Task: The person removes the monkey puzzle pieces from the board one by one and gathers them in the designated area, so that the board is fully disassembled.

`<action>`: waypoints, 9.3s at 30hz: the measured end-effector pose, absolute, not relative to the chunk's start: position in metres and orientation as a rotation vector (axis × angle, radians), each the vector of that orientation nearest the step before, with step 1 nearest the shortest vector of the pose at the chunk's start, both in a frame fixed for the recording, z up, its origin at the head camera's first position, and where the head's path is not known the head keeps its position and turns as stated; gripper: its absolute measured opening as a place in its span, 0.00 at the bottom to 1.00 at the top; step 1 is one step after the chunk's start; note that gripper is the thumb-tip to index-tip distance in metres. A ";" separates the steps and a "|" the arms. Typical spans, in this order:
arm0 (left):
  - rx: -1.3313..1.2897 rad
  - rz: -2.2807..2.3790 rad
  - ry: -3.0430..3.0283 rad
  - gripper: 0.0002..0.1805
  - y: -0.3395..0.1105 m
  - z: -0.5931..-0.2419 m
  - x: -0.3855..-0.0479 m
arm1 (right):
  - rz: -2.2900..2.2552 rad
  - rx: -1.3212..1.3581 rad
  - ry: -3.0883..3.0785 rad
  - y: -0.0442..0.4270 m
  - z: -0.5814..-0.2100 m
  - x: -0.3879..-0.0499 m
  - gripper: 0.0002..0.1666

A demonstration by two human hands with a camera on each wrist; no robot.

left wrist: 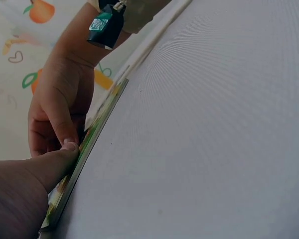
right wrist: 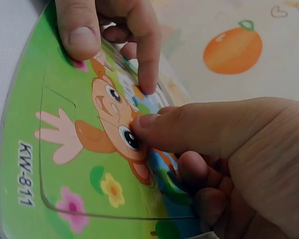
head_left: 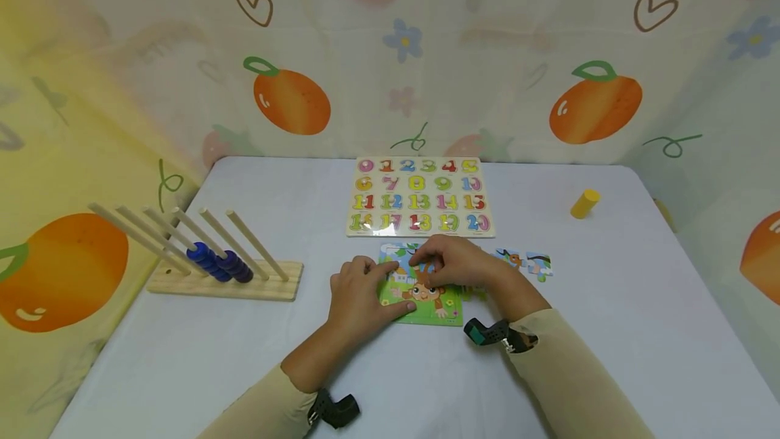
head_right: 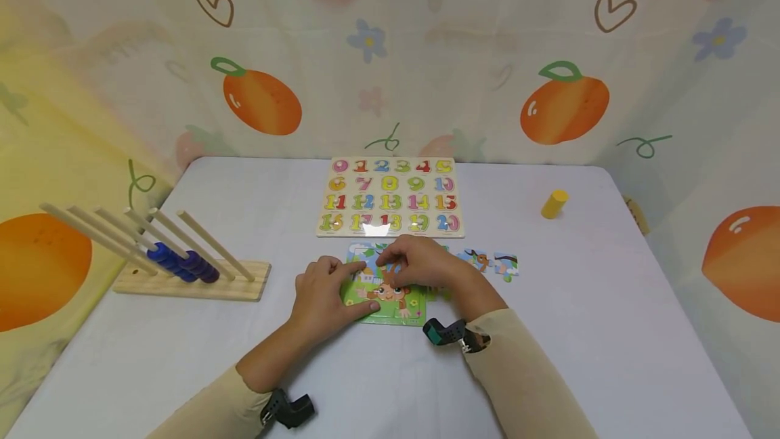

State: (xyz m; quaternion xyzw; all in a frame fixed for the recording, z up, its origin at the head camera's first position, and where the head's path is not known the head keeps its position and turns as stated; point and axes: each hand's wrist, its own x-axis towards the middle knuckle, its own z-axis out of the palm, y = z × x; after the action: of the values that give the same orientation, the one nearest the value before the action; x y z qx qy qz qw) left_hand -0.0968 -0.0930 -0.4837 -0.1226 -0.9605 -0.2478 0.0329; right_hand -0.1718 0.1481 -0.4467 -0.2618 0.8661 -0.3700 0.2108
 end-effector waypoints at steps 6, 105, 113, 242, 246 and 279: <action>-0.376 -0.760 -2.956 0.43 -0.092 -0.482 -0.097 | -1.000 -0.781 2.422 0.148 -0.447 -0.171 0.19; -0.374 -0.758 -2.953 0.44 -0.091 -0.480 -0.096 | -1.302 -0.554 2.233 0.144 -0.446 -0.160 0.11; -0.370 -0.767 -2.958 0.44 -0.091 -0.480 -0.096 | -1.300 -0.566 2.218 0.146 -0.447 -0.163 0.10; -0.332 -0.781 -3.041 0.45 -0.088 -0.468 -0.091 | -1.264 -0.067 2.566 0.282 -0.439 -0.119 0.16; -0.346 -0.850 -3.022 0.41 -0.089 -0.466 -0.094 | -1.270 -0.054 2.550 0.280 -0.437 -0.120 0.17; -0.605 -0.706 -3.040 0.44 -0.064 -0.472 -0.105 | -1.363 -0.349 2.354 0.227 -0.433 -0.152 0.17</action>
State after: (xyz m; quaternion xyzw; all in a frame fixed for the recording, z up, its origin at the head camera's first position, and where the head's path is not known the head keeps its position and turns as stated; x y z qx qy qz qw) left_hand -0.1046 -0.0640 -0.4716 -0.1903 -0.9561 -0.2219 -0.0188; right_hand -0.1521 0.2274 -0.4326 -0.1248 0.8413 -0.4871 0.1983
